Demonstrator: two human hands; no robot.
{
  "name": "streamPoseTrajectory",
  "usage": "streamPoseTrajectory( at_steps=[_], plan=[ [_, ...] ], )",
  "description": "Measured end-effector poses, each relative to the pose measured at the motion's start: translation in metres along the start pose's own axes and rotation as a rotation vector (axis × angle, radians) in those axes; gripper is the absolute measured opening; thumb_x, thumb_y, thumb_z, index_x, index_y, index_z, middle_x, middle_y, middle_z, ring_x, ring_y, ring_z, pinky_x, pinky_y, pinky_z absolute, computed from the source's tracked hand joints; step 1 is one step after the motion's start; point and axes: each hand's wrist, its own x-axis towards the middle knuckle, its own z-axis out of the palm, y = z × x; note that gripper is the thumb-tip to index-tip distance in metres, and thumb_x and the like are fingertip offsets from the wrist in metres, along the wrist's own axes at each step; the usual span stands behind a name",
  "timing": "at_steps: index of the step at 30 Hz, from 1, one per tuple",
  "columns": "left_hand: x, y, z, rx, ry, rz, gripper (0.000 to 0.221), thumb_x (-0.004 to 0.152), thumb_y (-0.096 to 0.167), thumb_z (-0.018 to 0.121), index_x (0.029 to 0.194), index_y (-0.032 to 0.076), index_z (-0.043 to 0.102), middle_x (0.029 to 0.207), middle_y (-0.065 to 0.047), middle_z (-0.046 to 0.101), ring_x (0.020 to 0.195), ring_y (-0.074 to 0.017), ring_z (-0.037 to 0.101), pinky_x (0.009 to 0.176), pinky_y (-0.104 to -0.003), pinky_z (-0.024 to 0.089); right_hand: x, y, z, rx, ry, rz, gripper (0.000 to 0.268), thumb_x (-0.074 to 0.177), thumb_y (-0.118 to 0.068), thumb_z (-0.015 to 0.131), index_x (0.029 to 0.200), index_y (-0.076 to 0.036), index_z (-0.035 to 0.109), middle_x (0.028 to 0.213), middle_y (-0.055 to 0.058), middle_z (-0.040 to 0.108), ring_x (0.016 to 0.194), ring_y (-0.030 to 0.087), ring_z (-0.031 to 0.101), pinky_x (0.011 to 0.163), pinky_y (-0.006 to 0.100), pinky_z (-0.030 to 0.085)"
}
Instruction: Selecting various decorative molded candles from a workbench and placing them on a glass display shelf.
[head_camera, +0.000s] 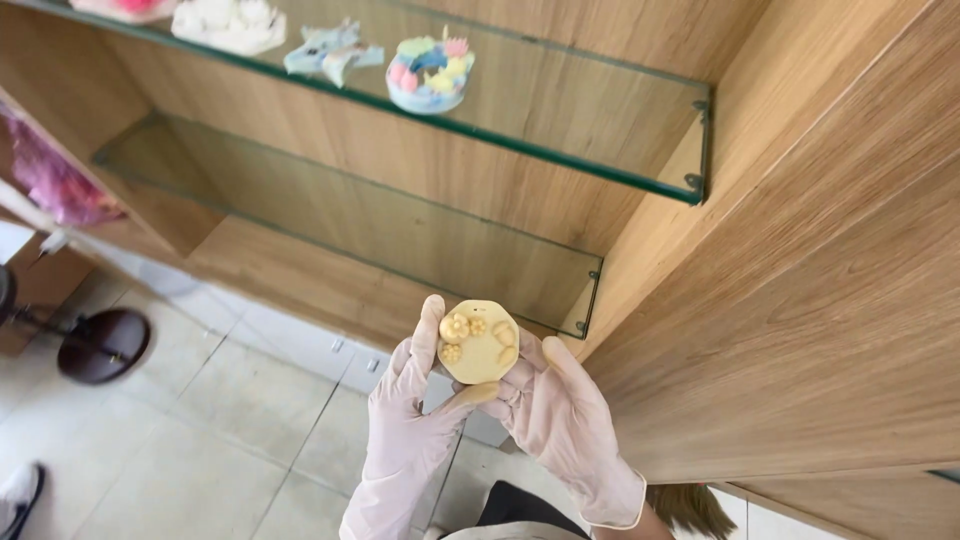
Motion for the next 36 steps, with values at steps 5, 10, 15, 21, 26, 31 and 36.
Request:
streamPoseTrajectory(
  at_steps=[5,10,15,21,26,31,36],
  plan=[
    [0.043,0.008,-0.004,-0.046,-0.055,0.05,0.103,0.062,0.017,0.093,0.154,0.015,0.046,0.117,-0.002,0.071,0.099,-0.0151,0.069,0.086,-0.027,0.055,0.022,-0.016,0.016,-0.087,0.002,-0.087,0.067,0.109,-0.039,0.039,0.157,0.006,0.029,0.151,0.027,0.048,0.136,0.035,0.052,0.113,0.047,0.043],
    [0.082,0.032,-0.009,-0.102,-0.062,0.174,0.102,0.062,0.02,0.095,0.152,0.014,0.047,0.12,-0.003,0.073,0.104,-0.0143,0.07,0.089,-0.027,0.055,0.04,-0.04,0.046,-0.306,0.02,-0.166,0.079,0.103,-0.042,0.048,0.161,0.006,0.021,0.156,0.029,0.043,0.142,0.038,0.049,0.117,0.048,0.04],
    [0.119,0.048,-0.008,-0.138,-0.067,0.284,0.099,0.064,0.02,0.094,0.151,0.012,0.049,0.12,-0.002,0.072,0.103,-0.012,0.07,0.089,-0.025,0.057,0.057,-0.055,0.065,-0.395,0.033,-0.303,0.087,0.102,-0.044,0.053,0.161,0.01,0.018,0.157,0.033,0.041,0.142,0.044,0.048,0.117,0.051,0.039],
    [0.156,0.053,-0.006,-0.238,-0.103,0.291,0.093,0.066,0.018,0.096,0.15,0.012,0.054,0.114,-0.003,0.074,0.098,-0.0107,0.07,0.087,-0.024,0.058,0.078,-0.057,0.076,-0.382,0.043,-0.435,0.087,0.104,-0.041,0.053,0.162,0.014,0.017,0.157,0.038,0.038,0.143,0.048,0.046,0.118,0.054,0.037],
    [0.165,0.049,0.0,-0.314,-0.148,0.261,0.088,0.068,0.017,0.095,0.147,0.011,0.057,0.115,-0.004,0.074,0.099,-0.0108,0.071,0.088,-0.026,0.06,0.081,-0.046,0.073,-0.316,0.097,-0.534,0.087,0.103,-0.037,0.052,0.161,0.016,0.013,0.157,0.043,0.033,0.145,0.052,0.04,0.118,0.059,0.033],
    [0.168,0.047,0.001,-0.323,-0.167,0.215,0.084,0.069,0.018,0.095,0.145,0.011,0.059,0.113,-0.004,0.074,0.096,-0.0109,0.072,0.085,-0.026,0.061,0.081,-0.036,0.074,-0.288,0.15,-0.585,0.089,0.103,-0.035,0.052,0.161,0.018,0.009,0.158,0.047,0.028,0.147,0.055,0.035,0.119,0.062,0.031],
    [0.171,0.044,0.006,-0.353,-0.142,0.207,0.08,0.072,0.014,0.093,0.144,0.007,0.058,0.116,-0.005,0.075,0.096,-0.0101,0.072,0.083,-0.025,0.062,0.083,-0.035,0.072,-0.282,0.155,-0.585,0.09,0.103,-0.033,0.053,0.162,0.018,0.008,0.157,0.051,0.029,0.146,0.055,0.037,0.118,0.06,0.034]
  ],
)
